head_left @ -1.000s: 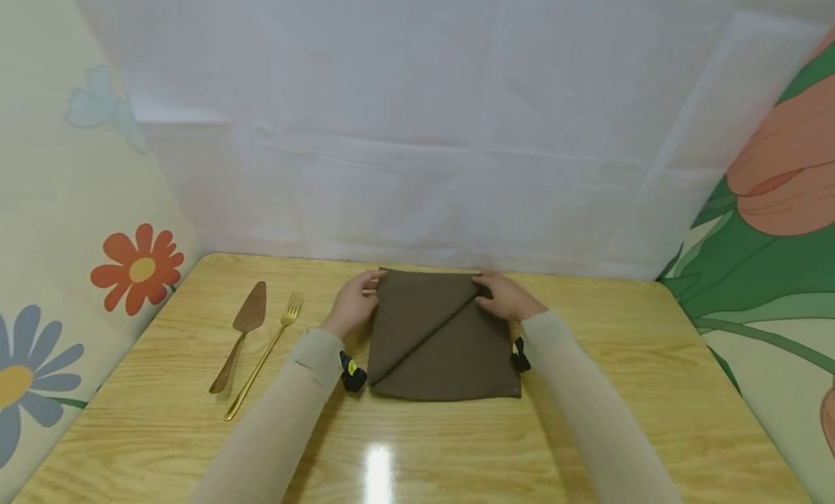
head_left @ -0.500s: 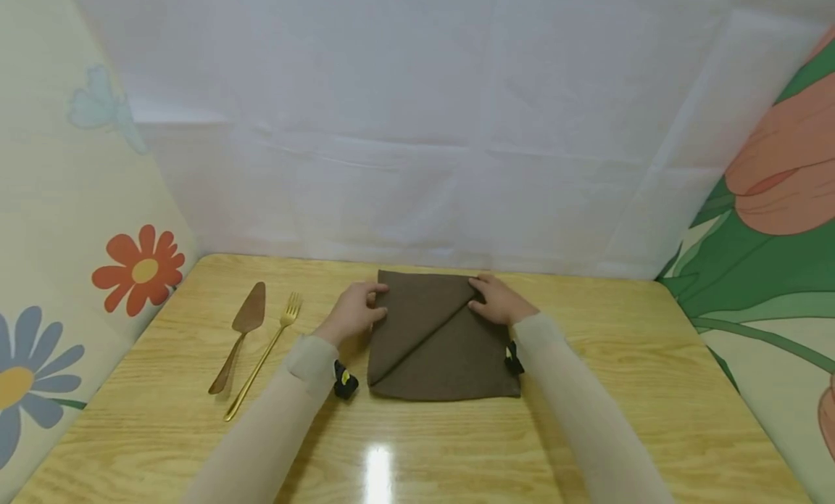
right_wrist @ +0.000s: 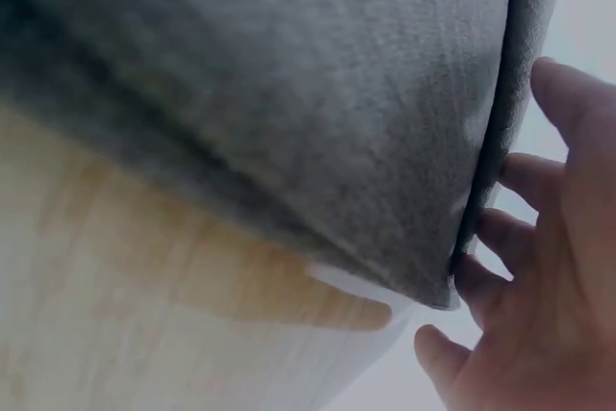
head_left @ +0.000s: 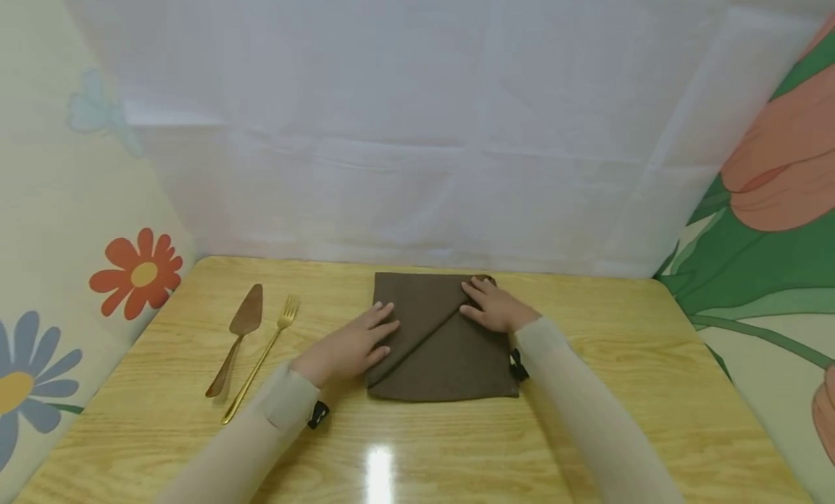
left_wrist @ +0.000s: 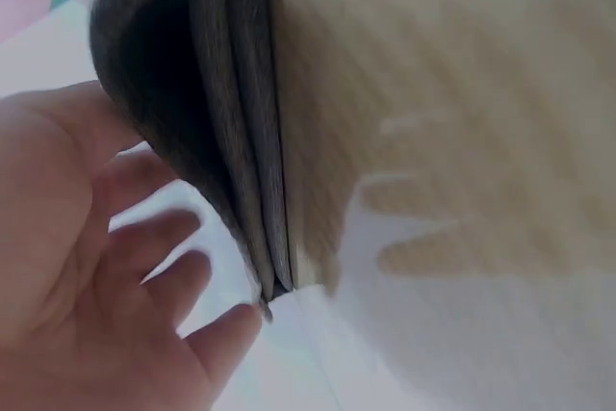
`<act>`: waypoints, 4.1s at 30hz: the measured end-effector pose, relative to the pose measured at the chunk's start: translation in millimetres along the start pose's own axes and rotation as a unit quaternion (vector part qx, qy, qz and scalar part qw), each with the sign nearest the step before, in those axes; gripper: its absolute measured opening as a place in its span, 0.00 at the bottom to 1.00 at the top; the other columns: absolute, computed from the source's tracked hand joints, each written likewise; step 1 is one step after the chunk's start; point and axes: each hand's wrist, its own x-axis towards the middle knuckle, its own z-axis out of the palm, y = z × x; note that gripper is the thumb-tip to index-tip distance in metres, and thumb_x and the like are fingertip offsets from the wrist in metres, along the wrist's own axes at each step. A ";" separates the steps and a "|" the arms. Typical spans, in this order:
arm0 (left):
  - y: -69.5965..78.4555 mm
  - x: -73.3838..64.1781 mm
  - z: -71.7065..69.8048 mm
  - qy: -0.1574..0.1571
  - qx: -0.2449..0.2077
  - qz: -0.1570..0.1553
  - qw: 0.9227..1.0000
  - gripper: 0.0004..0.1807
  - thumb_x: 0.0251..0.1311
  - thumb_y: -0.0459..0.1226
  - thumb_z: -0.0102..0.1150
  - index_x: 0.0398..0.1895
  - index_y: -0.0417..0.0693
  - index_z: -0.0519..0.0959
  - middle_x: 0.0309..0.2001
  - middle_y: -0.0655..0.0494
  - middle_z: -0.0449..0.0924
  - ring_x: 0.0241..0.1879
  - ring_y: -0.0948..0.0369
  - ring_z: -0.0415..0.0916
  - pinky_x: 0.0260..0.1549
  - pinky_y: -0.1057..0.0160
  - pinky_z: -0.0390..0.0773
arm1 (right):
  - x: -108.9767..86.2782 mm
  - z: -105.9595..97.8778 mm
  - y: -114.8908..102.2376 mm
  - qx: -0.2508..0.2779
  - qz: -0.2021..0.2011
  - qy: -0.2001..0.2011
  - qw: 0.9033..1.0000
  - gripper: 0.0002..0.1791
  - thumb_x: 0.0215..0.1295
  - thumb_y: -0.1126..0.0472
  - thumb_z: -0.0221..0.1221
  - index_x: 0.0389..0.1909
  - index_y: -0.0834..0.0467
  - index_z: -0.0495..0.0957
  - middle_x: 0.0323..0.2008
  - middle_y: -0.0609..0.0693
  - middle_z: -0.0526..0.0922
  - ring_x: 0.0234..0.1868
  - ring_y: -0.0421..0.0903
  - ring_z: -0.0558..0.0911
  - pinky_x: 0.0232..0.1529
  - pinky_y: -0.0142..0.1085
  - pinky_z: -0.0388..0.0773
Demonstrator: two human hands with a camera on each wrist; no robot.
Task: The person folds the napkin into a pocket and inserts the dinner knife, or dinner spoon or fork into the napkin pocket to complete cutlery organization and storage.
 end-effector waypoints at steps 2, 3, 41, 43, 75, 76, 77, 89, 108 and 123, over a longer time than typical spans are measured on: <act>3.8 -3.6 0.9 -0.025 0.001 0.019 1.000 0.26 0.78 0.38 0.48 0.73 0.34 0.65 0.76 0.33 0.54 0.76 0.37 0.48 0.71 0.38 0.56 | -2.3 0.2 -1.5 -0.006 0.003 -0.005 1.000 0.36 0.82 0.46 0.44 0.81 0.60 0.48 0.80 0.63 0.45 0.79 0.65 0.43 0.76 0.58 0.46; 5.6 -4.9 1.2 -0.038 -0.001 0.023 0.999 0.26 0.79 0.39 0.46 0.74 0.35 0.64 0.77 0.35 0.54 0.76 0.38 0.48 0.71 0.38 0.56 | -3.2 0.3 -2.5 -0.009 0.006 -0.008 1.000 0.36 0.82 0.46 0.43 0.81 0.59 0.48 0.80 0.63 0.44 0.79 0.64 0.43 0.76 0.58 0.46; 0.8 -37.4 -4.6 -0.159 -0.094 0.016 0.983 0.25 0.78 0.36 0.47 0.76 0.44 0.65 0.77 0.41 0.57 0.76 0.41 0.52 0.69 0.35 0.57 | -35.4 30.4 -90.2 -0.163 -0.073 -0.117 0.977 0.37 0.76 0.32 0.40 0.81 0.39 0.48 0.82 0.45 0.42 0.80 0.45 0.48 0.77 0.55 0.44; 2.2 -38.6 -7.2 -0.173 -0.102 0.005 0.980 0.25 0.78 0.35 0.47 0.75 0.44 0.67 0.77 0.42 0.57 0.76 0.42 0.52 0.70 0.37 0.57 | -35.6 33.4 -92.3 -0.163 -0.083 -0.121 0.976 0.37 0.76 0.32 0.40 0.81 0.38 0.47 0.82 0.45 0.41 0.80 0.46 0.47 0.77 0.56 0.45; -53.8 -1.0 -17.8 0.016 -0.199 -0.070 0.977 0.18 0.77 0.31 0.44 0.64 0.33 0.74 0.61 0.35 0.76 0.60 0.39 0.75 0.57 0.41 0.75 | -37.9 50.7 -127.3 -0.105 -0.072 0.000 0.992 0.28 0.77 0.47 0.55 0.72 0.54 0.71 0.72 0.54 0.68 0.72 0.57 0.66 0.69 0.47 0.68; -55.1 1.5 -18.7 0.022 -0.212 -0.084 0.973 0.19 0.77 0.31 0.44 0.66 0.33 0.73 0.63 0.34 0.74 0.61 0.38 0.73 0.58 0.40 0.74 | -38.4 52.5 -129.6 -0.101 -0.075 0.006 0.992 0.28 0.77 0.47 0.55 0.71 0.55 0.72 0.71 0.54 0.68 0.72 0.57 0.66 0.70 0.47 0.67; -56.6 4.1 -19.7 0.027 -0.220 -0.095 0.970 0.20 0.78 0.32 0.43 0.67 0.33 0.71 0.64 0.34 0.73 0.62 0.38 0.72 0.58 0.40 0.74 | -39.0 54.2 -132.2 -0.098 -0.082 0.014 0.992 0.27 0.76 0.47 0.56 0.70 0.56 0.73 0.70 0.54 0.70 0.72 0.56 0.67 0.70 0.47 0.66; -73.1 45.1 -16.9 0.036 -0.361 -0.152 0.919 0.25 0.80 0.35 0.39 0.73 0.28 0.62 0.71 0.31 0.63 0.67 0.38 0.67 0.62 0.44 0.73 | -44.8 73.9 -164.7 -0.082 -0.123 0.083 0.986 0.19 0.72 0.51 0.61 0.55 0.59 0.84 0.49 0.51 0.83 0.48 0.44 0.81 0.52 0.35 0.79; -75.5 81.7 -1.3 0.135 -0.356 -0.191 0.905 0.18 0.71 0.27 0.52 0.61 0.32 0.76 0.62 0.31 0.73 0.61 0.40 0.73 0.49 0.51 0.81 | -36.6 80.5 -185.9 -0.124 -0.104 0.138 0.977 0.11 0.65 0.52 0.66 0.41 0.56 0.84 0.35 0.47 0.82 0.36 0.43 0.78 0.45 0.33 0.77; -81.8 93.4 -0.6 0.158 -0.291 -0.206 0.921 0.18 0.77 0.32 0.48 0.61 0.31 0.77 0.61 0.32 0.75 0.55 0.41 0.76 0.48 0.49 0.80 | -32.6 80.0 -199.5 -0.150 -0.073 0.132 0.977 0.16 0.66 0.45 0.67 0.41 0.54 0.82 0.34 0.45 0.81 0.39 0.42 0.81 0.48 0.35 0.78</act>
